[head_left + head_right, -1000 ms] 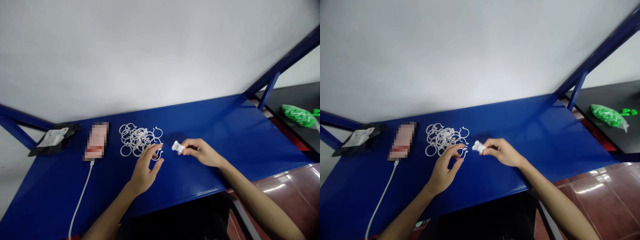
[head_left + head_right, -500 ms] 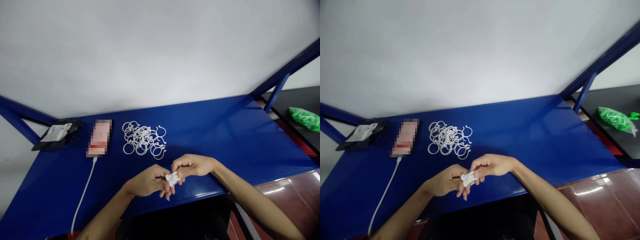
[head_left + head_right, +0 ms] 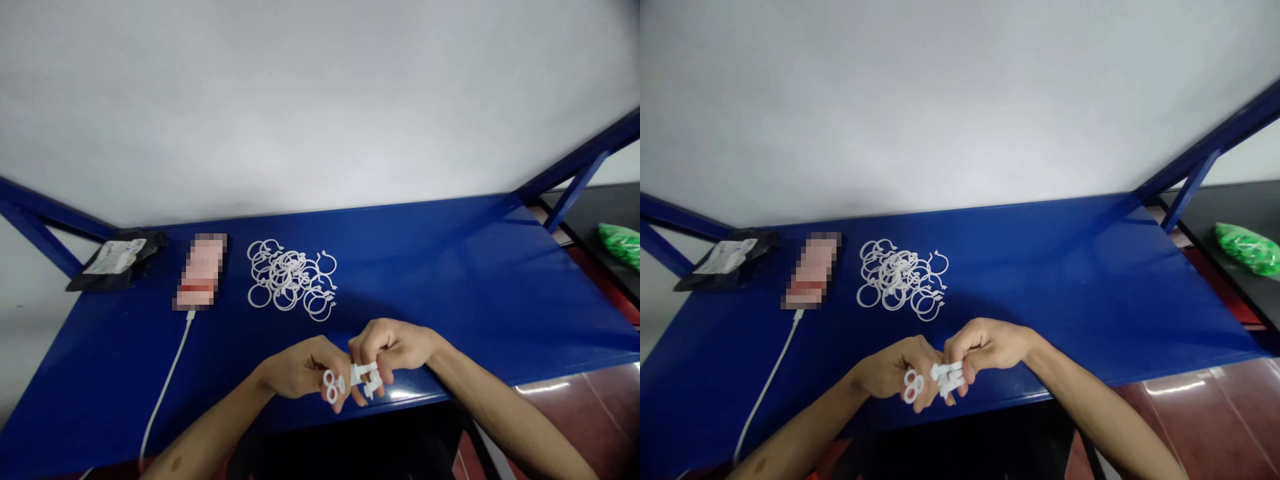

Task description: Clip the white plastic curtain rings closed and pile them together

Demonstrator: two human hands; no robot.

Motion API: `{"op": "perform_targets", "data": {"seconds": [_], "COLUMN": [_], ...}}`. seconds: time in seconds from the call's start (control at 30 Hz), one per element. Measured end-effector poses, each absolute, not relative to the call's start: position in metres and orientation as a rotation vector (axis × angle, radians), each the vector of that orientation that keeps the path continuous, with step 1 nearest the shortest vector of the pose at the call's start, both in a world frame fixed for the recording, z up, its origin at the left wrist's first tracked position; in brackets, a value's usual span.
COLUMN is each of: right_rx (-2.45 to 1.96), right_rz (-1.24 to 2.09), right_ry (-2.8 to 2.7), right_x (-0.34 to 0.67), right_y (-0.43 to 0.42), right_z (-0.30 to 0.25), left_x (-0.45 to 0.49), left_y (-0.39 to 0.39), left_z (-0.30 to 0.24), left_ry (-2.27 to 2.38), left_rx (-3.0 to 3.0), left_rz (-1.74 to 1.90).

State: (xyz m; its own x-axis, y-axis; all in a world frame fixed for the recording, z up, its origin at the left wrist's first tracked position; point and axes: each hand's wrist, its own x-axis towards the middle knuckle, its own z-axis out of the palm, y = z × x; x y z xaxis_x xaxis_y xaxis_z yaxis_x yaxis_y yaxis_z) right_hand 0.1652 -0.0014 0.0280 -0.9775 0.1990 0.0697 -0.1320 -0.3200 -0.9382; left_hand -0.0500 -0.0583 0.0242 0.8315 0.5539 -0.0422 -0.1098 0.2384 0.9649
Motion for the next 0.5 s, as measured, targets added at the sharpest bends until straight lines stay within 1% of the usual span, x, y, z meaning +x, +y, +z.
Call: {"op": "perform_targets", "data": {"seconds": [0.07, 0.13, 0.27, 0.33, 0.4, 0.5], "right_rx": [-0.176, -0.394, -1.015, -1.23, -1.332, -1.359], "right_rz": [2.347, 2.19, 1.621, 1.405, 1.257, 1.048], "right_ry": [-1.665, -1.64, -1.594, -1.568, -1.595, -1.749], "right_x": [0.165, 0.166, 0.171, 0.176, 0.182, 0.186], "right_y": [-0.002, -0.001, 0.007, 0.013, 0.02, 0.024], "right_z": [0.029, 0.029, 0.026, 0.022, 0.018, 0.012], "left_x": [-0.053, -0.058, -0.069, -0.074, -0.078, -0.084], "left_y": [-0.057, -0.056, -0.05, -0.045, -0.039, -0.032], "left_z": [0.029, 0.033, 0.031, 0.024, 0.015, 0.007], "left_ry": [0.473, 0.631, 1.285, 1.576, 1.756, 1.898], "left_rx": [1.279, 1.362, 1.814, 2.076, 2.271, 2.375], "left_rz": [0.533, 0.628, 0.978, 1.127, 1.163, 1.093]}}
